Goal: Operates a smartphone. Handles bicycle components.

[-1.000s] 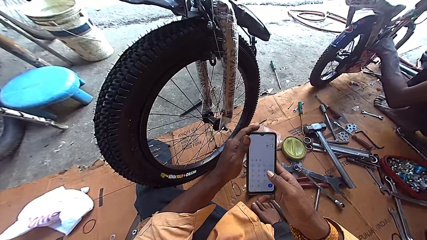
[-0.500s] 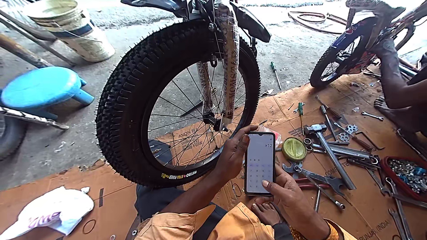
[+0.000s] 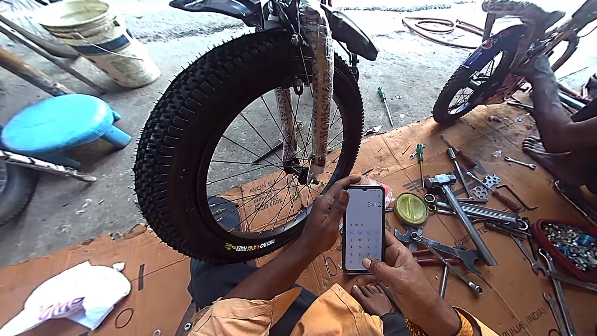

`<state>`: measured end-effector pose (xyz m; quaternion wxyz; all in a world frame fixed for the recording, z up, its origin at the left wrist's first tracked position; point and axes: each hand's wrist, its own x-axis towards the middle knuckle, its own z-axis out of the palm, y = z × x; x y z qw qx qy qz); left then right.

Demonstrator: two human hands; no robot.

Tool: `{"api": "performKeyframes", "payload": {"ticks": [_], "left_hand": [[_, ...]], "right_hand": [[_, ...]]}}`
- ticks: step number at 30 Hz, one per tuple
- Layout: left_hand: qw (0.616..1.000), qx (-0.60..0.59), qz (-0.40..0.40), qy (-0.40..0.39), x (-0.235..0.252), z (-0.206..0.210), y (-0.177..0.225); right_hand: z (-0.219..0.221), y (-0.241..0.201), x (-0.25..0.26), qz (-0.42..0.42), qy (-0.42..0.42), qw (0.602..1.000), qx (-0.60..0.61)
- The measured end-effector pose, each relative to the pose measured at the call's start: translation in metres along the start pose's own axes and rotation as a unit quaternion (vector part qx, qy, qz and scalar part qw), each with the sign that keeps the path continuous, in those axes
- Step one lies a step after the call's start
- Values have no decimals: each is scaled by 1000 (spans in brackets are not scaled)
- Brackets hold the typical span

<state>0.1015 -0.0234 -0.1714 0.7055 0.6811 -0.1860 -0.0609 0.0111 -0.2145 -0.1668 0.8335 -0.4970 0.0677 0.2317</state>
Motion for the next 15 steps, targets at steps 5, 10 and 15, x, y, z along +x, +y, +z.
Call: {"api": "performKeyframes", "payload": {"ticks": [5, 10, 15], "left_hand": [[1000, -1, 11, -3, 1, 0, 0], [1000, -2, 17, -2, 1, 0, 2], [1000, 18, 24, -2, -1, 0, 3]], "right_hand": [[-1, 2, 0, -15, -11, 999, -29], [-1, 3, 0, -13, -14, 999, -43], [1, 4, 2, -14, 5, 999, -52]]}}
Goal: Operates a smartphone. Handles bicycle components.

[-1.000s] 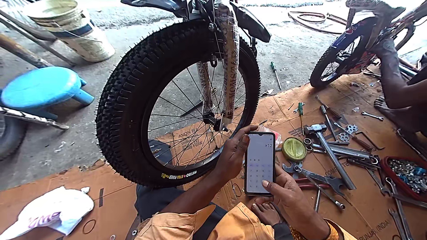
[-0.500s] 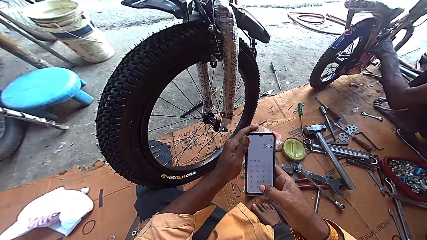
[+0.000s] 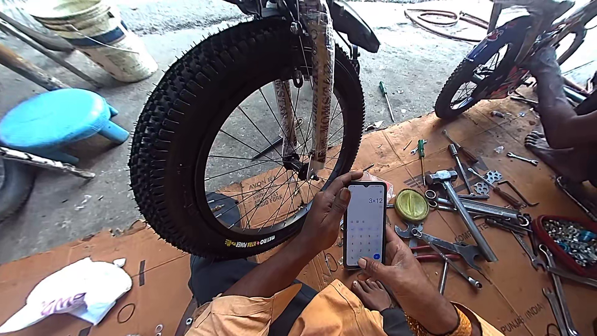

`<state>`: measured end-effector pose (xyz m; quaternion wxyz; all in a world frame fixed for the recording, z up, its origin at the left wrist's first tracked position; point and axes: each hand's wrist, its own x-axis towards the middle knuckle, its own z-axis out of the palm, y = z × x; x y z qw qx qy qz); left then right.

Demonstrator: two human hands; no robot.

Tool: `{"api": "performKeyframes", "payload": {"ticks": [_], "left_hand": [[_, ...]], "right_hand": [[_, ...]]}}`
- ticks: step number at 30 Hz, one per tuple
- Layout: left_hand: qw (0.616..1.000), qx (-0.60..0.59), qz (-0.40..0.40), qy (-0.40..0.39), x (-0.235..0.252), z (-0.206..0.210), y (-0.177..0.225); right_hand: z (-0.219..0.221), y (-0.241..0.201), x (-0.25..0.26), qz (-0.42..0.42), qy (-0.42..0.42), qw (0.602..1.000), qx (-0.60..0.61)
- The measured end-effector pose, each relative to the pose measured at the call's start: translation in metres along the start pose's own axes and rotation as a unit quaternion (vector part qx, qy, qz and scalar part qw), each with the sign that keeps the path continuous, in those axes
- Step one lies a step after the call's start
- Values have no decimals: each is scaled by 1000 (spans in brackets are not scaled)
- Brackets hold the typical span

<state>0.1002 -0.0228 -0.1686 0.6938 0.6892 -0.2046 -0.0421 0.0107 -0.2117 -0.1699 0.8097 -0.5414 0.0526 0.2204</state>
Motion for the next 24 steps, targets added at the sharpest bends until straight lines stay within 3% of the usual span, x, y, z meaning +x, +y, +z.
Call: {"api": "performKeyframes", "payload": {"ticks": [24], "left_hand": [[1000, -17, 14, 0, 2, -1, -3]], "right_hand": [[0, -1, 4, -23, 5, 1000, -18]]}}
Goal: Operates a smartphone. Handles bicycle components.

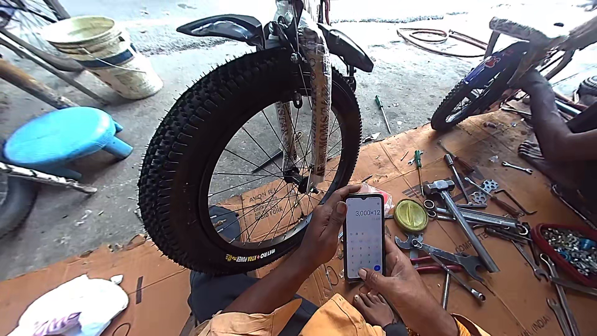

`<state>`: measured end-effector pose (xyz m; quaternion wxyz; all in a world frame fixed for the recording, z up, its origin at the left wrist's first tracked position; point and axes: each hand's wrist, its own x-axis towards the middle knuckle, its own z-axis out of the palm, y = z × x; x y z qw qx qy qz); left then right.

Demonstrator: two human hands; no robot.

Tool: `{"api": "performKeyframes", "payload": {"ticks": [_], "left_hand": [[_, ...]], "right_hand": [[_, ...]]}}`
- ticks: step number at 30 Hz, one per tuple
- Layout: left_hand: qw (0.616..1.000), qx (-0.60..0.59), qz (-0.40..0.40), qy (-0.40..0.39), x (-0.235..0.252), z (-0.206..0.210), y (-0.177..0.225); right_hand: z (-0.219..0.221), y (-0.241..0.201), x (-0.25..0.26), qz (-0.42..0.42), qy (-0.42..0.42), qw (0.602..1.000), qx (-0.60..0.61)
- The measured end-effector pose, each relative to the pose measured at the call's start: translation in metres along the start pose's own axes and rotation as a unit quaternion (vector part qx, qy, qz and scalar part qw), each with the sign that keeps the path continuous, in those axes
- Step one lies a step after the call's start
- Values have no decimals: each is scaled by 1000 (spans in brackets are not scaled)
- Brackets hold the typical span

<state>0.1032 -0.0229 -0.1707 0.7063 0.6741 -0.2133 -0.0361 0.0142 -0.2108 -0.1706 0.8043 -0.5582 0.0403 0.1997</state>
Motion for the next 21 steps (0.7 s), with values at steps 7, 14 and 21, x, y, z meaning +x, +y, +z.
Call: {"api": "performKeyframes", "payload": {"ticks": [7, 14, 21], "left_hand": [[1000, 1, 0, -3, -1, -1, -2], [1000, 7, -7, 0, -1, -1, -2], [999, 9, -32, 5, -2, -1, 2]], "right_hand": [[0, -1, -1, -7, -13, 1000, 4], [0, -4, -2, 1, -12, 1000, 19], [-7, -1, -5, 15, -57, 990, 130]]}}
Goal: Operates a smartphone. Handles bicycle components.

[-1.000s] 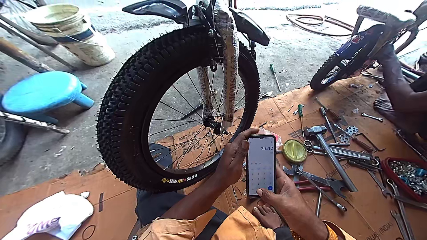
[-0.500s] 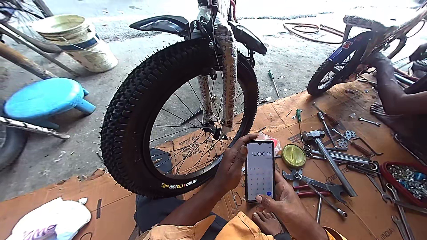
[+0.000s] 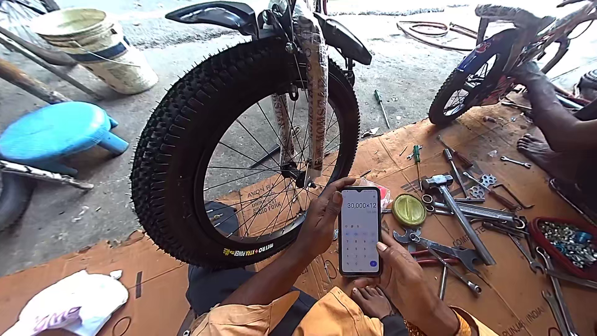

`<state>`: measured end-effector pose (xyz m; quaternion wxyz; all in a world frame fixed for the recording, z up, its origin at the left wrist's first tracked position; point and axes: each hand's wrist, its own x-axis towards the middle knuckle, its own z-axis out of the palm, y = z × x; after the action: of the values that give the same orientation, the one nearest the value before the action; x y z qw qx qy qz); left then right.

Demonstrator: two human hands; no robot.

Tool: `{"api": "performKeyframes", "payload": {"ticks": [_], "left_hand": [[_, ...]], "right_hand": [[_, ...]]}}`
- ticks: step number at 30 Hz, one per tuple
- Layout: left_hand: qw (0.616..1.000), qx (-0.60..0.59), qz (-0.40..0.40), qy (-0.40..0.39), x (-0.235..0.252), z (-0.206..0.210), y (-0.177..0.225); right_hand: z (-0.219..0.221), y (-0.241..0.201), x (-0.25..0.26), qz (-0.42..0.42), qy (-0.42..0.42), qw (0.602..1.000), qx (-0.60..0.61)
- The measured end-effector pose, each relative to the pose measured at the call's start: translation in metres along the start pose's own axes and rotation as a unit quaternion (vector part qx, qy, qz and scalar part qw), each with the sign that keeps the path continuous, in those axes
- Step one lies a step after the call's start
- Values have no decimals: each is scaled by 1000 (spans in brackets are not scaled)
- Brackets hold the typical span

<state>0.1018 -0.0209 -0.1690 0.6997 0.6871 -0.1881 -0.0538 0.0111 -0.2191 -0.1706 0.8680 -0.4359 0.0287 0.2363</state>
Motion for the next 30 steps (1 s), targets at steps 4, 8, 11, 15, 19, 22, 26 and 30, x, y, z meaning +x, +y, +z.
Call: {"api": "performKeyframes", "payload": {"ticks": [4, 8, 11, 15, 19, 22, 26, 30], "left_hand": [[1000, 3, -3, 0, 1, -1, -1], [1000, 4, -1, 4, 1, 0, -1], [1000, -3, -2, 3, 1, 0, -2], [1000, -1, 2, 1, 1, 0, -2], [1000, -1, 14, -13, 1, 2, -2], [999, 11, 35, -38, 0, 3, -3], [995, 28, 75, -63, -1, 4, -5], [988, 52, 117, -81, -1, 3, -7]], "right_hand": [[-1, -1, 0, -4, -16, 1000, 19], [-1, -1, 0, -2, -13, 1000, 12], [1, -2, 0, 5, 7, 1000, -4], [1, -2, 1, 7, 13, 1000, -5], [4, -4, 3, 19, 58, 997, -38], [4, -2, 4, 29, 102, 993, -59], [4, -2, 5, 36, 130, 987, -83], [4, -1, 7, 37, 148, 984, -95]]}}
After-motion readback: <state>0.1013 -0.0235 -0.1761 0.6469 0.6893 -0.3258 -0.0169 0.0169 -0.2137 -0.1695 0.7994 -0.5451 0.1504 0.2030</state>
